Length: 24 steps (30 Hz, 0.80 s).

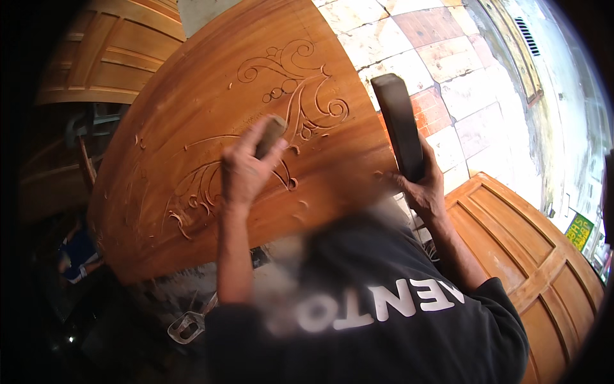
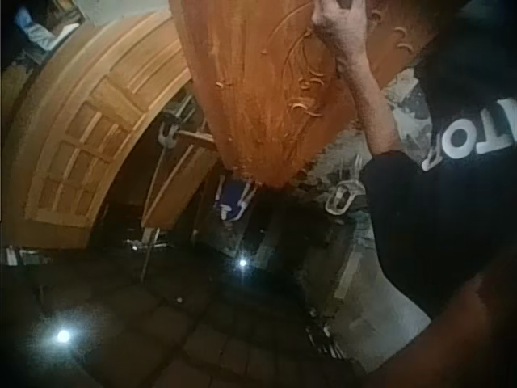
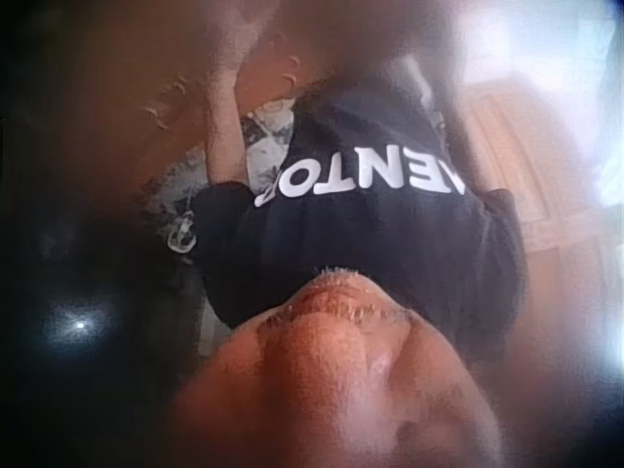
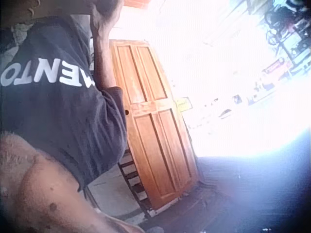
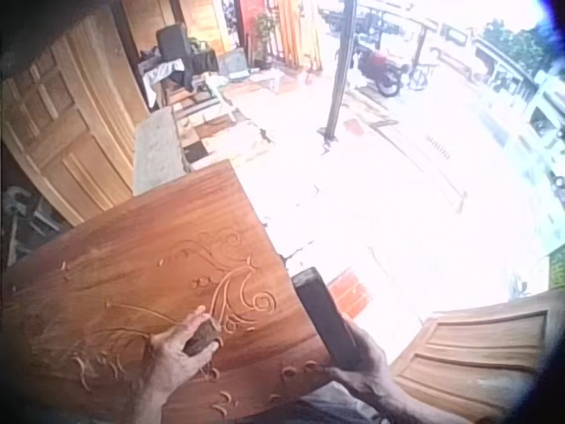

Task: The person carves a floral design into a large wooden board using a chisel and mallet. They repeatedly strike the chisel to shape the wood and occasionally brush away wood shavings with their hand.

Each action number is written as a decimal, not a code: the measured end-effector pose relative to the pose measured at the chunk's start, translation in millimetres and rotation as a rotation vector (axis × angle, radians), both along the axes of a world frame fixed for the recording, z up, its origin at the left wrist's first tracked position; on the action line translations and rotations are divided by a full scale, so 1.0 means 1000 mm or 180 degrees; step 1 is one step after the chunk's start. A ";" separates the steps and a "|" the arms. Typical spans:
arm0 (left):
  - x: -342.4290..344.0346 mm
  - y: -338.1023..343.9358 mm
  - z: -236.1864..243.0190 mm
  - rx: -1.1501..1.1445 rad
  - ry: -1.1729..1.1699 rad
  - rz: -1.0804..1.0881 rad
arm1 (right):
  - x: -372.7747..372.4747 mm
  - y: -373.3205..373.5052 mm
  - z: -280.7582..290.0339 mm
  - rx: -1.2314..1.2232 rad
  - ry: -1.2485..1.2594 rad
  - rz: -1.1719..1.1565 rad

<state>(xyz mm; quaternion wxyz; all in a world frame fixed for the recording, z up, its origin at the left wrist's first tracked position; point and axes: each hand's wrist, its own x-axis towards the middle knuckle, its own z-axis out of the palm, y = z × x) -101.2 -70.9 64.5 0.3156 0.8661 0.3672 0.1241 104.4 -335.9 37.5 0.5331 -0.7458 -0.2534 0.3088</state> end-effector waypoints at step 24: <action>-0.274 0.057 -0.038 0.1310 0.0456 0.0926 | -0.183 0.073 0.008 -0.0797 -0.2750 0.2444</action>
